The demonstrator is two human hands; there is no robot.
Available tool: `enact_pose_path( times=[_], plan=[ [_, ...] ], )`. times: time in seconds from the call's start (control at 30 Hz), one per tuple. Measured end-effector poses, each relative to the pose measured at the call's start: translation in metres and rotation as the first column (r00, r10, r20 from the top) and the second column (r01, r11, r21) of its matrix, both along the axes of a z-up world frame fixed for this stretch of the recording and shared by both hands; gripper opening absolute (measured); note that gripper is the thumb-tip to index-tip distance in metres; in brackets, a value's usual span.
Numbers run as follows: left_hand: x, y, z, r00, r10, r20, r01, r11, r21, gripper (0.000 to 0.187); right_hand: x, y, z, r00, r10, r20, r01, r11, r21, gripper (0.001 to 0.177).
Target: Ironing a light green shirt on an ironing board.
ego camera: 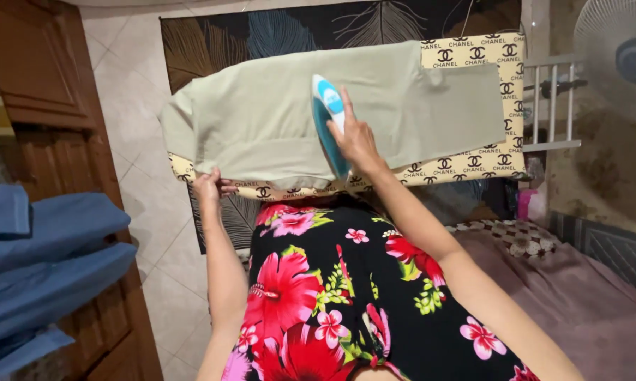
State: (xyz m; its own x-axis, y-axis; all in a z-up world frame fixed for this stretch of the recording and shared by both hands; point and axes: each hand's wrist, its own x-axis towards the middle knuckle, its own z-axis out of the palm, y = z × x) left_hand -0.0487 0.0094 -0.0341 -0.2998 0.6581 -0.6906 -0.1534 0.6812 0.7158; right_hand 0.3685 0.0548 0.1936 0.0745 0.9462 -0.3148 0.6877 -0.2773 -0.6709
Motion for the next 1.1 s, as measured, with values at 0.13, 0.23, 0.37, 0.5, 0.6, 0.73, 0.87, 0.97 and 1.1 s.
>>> enact_pose_path(
  times=[0.13, 0.23, 0.37, 0.5, 0.6, 0.73, 0.87, 0.97, 1.1],
  plan=[
    [0.016, -0.003, 0.025, 0.998, 0.032, -0.047, -0.031, 0.999, 0.022, 0.026, 0.042, 0.061, -0.062, 0.971, -0.012, 0.24, -0.02, 0.991, 0.129, 0.061],
    [0.041, 0.0, 0.081, 0.991, 0.062, -0.118, -0.055, 0.997, 0.062, 0.03, 0.096, 0.083, -0.073, 0.966, -0.143, 0.216, 0.108, 0.98, 0.165, 0.065],
    [0.043, -0.001, 0.088, 0.995, 0.066, -0.079, -0.059, 0.995, 0.082, 0.026, 0.127, 0.059, -0.055, 0.905, -0.378, 0.194, 0.357, 0.924, 0.136, 0.062],
    [0.037, 0.001, 0.084, 0.997, 0.072, -0.02, -0.071, 0.996, 0.052, 0.024, 0.108, 0.07, -0.048, 0.886, -0.458, -0.068, 0.457, 0.889, -0.036, 0.073],
    [0.032, 0.002, 0.068, 0.997, 0.073, 0.004, -0.073, 0.993, 0.09, 0.025, 0.08, 0.069, -0.056, 0.924, -0.376, -0.077, 0.376, 0.927, -0.011, 0.056],
    [0.033, -0.002, 0.072, 0.999, 0.048, -0.007, -0.047, 0.995, 0.091, 0.026, 0.042, 0.061, -0.042, 0.969, -0.237, -0.073, 0.235, 0.971, -0.037, 0.065],
    [0.039, 0.006, 0.087, 0.997, 0.068, -0.046, -0.065, 0.997, 0.049, 0.024, 0.059, 0.041, -0.039, 0.993, -0.041, 0.11, 0.035, 0.998, 0.061, 0.061],
    [0.043, 0.007, 0.092, 0.993, 0.105, -0.046, -0.103, 0.994, 0.045, 0.025, 0.111, 0.004, -0.044, 0.982, -0.106, 0.157, 0.109, 0.994, -0.01, 0.064],
    [0.044, 0.007, 0.094, 0.995, 0.085, -0.06, -0.083, 0.996, 0.04, 0.026, 0.181, -0.06, -0.018, 0.91, -0.307, 0.279, 0.357, 0.921, -0.152, 0.061]
  ],
)
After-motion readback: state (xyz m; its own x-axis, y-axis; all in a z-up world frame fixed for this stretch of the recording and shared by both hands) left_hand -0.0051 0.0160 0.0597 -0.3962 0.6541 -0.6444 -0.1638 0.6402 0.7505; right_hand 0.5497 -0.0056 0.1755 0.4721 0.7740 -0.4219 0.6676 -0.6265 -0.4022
